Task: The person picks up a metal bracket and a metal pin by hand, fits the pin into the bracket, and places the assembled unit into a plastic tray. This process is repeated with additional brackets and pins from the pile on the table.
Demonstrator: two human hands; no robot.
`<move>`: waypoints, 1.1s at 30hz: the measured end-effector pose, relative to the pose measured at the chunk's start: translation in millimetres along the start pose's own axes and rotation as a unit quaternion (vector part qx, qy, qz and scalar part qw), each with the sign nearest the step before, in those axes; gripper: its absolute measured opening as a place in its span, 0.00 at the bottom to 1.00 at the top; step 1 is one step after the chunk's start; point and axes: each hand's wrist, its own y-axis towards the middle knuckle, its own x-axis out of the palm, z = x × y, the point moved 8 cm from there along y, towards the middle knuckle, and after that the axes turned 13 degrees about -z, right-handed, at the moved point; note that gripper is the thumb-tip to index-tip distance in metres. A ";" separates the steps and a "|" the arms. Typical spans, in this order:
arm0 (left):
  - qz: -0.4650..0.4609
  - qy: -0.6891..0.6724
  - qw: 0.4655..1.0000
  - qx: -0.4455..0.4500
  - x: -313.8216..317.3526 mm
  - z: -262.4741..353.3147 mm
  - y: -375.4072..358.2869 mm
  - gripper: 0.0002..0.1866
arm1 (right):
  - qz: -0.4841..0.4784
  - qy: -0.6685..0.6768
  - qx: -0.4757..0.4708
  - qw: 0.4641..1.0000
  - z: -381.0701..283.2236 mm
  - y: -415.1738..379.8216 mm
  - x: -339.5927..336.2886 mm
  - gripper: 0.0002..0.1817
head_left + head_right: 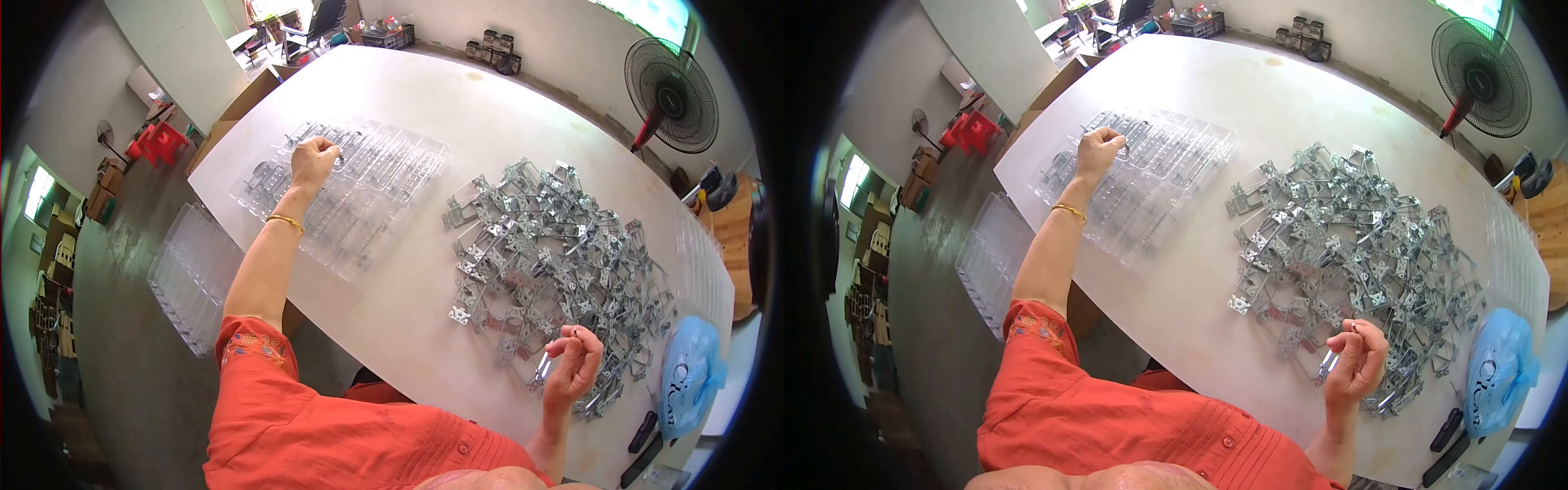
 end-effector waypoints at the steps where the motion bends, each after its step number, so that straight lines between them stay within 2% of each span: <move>1: 0.000 -0.001 1.000 0.000 2.4 -2.3 3.6 0.09 | -0.001 -0.001 0.000 1.000 -0.3 0.4 0.6 0.08; 13: -0.031 0.116 0.993 -0.014 25.1 -13.7 23.1 0.10 | -0.014 0.006 -0.005 1.000 -5.0 2.4 6.8 0.07; 15: -0.035 0.167 0.985 -0.009 28.2 -10.9 23.9 0.14 | -0.022 0.003 -0.007 1.000 -5.3 2.6 8.0 0.08; 18: -0.030 0.214 0.976 -0.014 30.0 -7.6 23.2 0.14 | -0.022 0.003 -0.004 1.000 -6.4 3.0 8.1 0.08; 25: -0.035 0.224 0.974 -0.023 28.1 3.4 15.7 0.13 | -0.022 0.004 -0.003 1.000 -8.8 4.1 8.4 0.08; 28: 0.013 0.172 0.983 0.069 18.2 39.0 -5.6 0.12 | -0.002 -0.010 -0.024 1.000 -12.4 6.0 4.4 0.06; 32: -0.016 0.101 0.986 0.134 18.1 115.8 -67.0 0.08 | 0.009 -0.049 -0.015 0.999 -15.2 6.1 0.0 0.06; 33: -0.024 0.057 0.982 0.180 20.6 137.9 -87.4 0.06 | 0.013 -0.054 -0.007 0.998 -14.1 4.7 -0.7 0.06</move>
